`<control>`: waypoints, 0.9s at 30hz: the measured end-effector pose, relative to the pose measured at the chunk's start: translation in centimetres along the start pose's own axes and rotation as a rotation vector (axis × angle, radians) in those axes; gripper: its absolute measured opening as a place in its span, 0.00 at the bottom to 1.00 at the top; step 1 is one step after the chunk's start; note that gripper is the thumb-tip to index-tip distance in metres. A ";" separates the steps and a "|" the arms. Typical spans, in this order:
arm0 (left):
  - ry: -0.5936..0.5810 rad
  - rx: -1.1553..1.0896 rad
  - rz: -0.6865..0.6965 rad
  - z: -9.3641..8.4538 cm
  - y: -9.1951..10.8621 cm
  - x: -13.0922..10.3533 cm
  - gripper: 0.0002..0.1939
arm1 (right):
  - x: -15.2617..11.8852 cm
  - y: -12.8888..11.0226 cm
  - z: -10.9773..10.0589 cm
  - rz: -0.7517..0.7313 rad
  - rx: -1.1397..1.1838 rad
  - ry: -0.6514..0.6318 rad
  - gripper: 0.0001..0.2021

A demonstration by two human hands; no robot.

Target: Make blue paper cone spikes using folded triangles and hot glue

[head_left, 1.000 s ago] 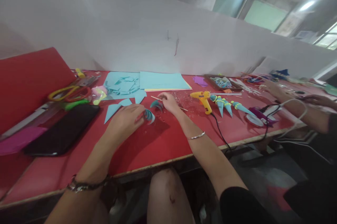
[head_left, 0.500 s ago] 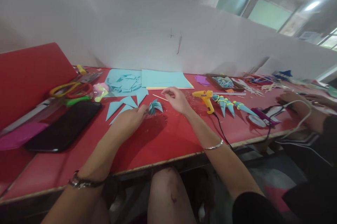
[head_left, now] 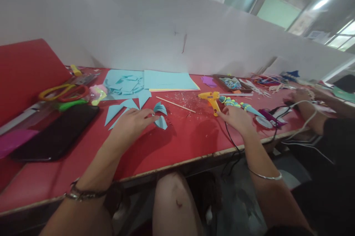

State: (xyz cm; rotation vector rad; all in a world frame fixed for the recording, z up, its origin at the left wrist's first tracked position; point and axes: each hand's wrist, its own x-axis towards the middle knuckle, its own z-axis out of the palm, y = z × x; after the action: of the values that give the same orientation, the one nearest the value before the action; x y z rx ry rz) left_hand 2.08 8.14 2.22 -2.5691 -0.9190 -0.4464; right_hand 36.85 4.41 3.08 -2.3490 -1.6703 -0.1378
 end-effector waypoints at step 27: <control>-0.197 -0.116 -0.139 -0.1 0.5 0.5 0.14 | -1.8 -4.7 -0.9 -0.307 0.205 0.141 0.28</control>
State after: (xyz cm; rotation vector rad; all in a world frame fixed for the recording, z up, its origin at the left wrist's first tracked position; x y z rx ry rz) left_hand 2.75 7.97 2.38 -2.7019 -1.1774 -0.2959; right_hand 31.89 4.00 4.32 -1.8826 -1.8658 -0.1745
